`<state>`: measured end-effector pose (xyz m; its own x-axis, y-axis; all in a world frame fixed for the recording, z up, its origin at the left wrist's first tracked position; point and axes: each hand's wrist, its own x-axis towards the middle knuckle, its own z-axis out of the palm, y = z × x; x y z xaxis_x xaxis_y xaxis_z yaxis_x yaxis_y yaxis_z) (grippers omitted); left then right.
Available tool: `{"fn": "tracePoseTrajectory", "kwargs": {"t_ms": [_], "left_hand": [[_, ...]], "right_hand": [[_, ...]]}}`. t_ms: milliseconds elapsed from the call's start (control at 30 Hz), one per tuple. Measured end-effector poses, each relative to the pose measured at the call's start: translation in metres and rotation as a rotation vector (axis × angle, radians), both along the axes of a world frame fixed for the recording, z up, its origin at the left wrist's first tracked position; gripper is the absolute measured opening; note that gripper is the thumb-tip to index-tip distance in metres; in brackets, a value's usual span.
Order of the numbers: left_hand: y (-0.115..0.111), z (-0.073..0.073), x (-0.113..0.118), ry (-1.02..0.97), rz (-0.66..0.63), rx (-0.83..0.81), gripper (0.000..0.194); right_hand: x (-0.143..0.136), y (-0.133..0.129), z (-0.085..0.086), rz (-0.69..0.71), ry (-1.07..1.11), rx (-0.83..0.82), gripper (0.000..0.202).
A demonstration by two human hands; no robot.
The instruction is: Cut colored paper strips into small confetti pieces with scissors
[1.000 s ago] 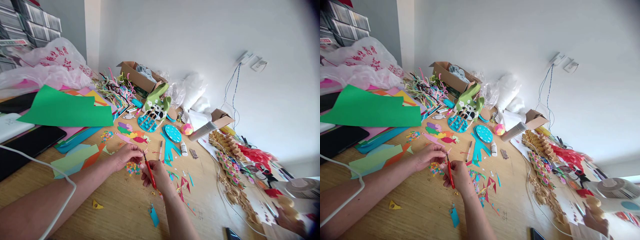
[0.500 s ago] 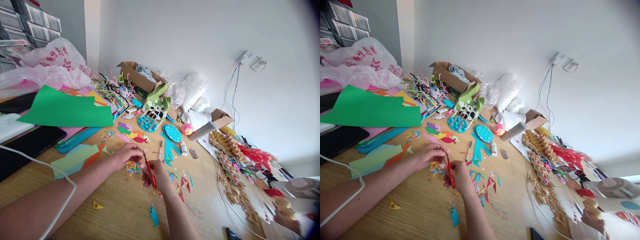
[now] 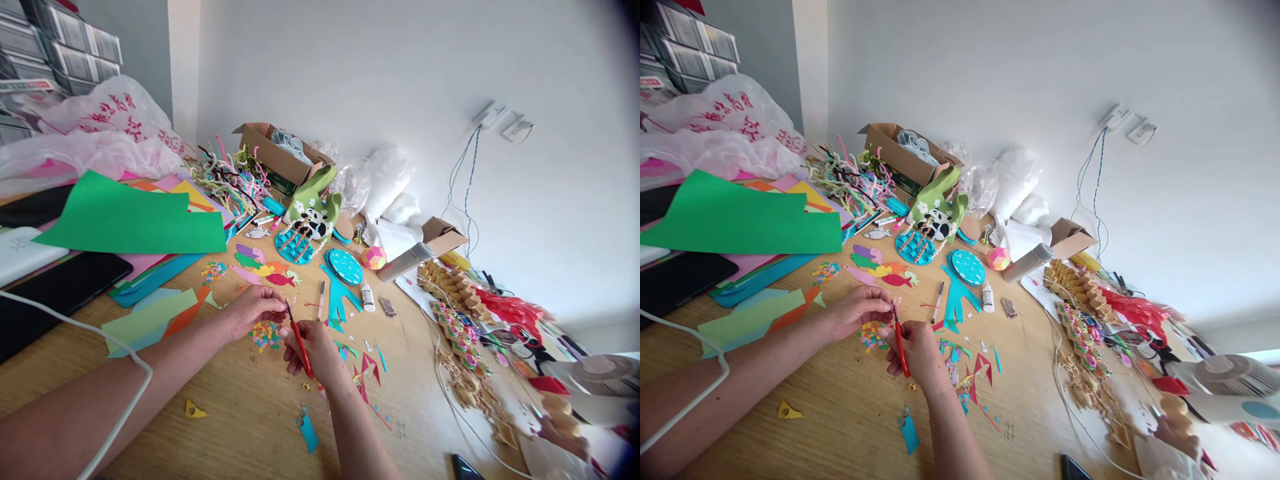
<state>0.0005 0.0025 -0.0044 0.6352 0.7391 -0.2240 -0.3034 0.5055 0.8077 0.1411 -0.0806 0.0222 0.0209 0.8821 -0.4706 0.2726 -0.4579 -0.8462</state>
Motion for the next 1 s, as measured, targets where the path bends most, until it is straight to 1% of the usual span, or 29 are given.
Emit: {"fn": "tracePoseTrajectory", "kwargs": {"t_ms": [300,467,600,700,800,867,1000], "left_hand": [[0.002,0.0,0.002,0.035,0.052,0.04,0.014],[0.002,-0.001,0.002,0.038,0.057,0.05,0.015],[0.003,-0.003,0.002,0.03,0.071,0.054,0.014],[0.003,-0.004,0.003,0.051,0.091,0.056,0.017],[0.001,-0.004,0.003,0.077,0.063,0.101,0.019],[-0.002,-0.003,0.003,0.097,0.02,0.164,0.018],[-0.007,-0.002,0.004,0.126,-0.102,0.243,0.018]], "right_hand": [[0.002,-0.001,-0.002,-0.001,-0.022,-0.007,0.037],[0.002,-0.001,-0.001,0.001,-0.051,0.007,0.038],[0.003,-0.002,0.002,0.002,-0.066,0.062,0.037],[0.004,0.0,0.003,-0.069,-0.134,0.165,0.034],[0.006,0.004,0.002,-0.189,-0.214,0.316,0.029],[0.006,0.006,-0.001,-0.23,-0.173,0.387,0.027],[0.006,0.01,-0.006,-0.284,-0.085,0.428,0.023]]}}
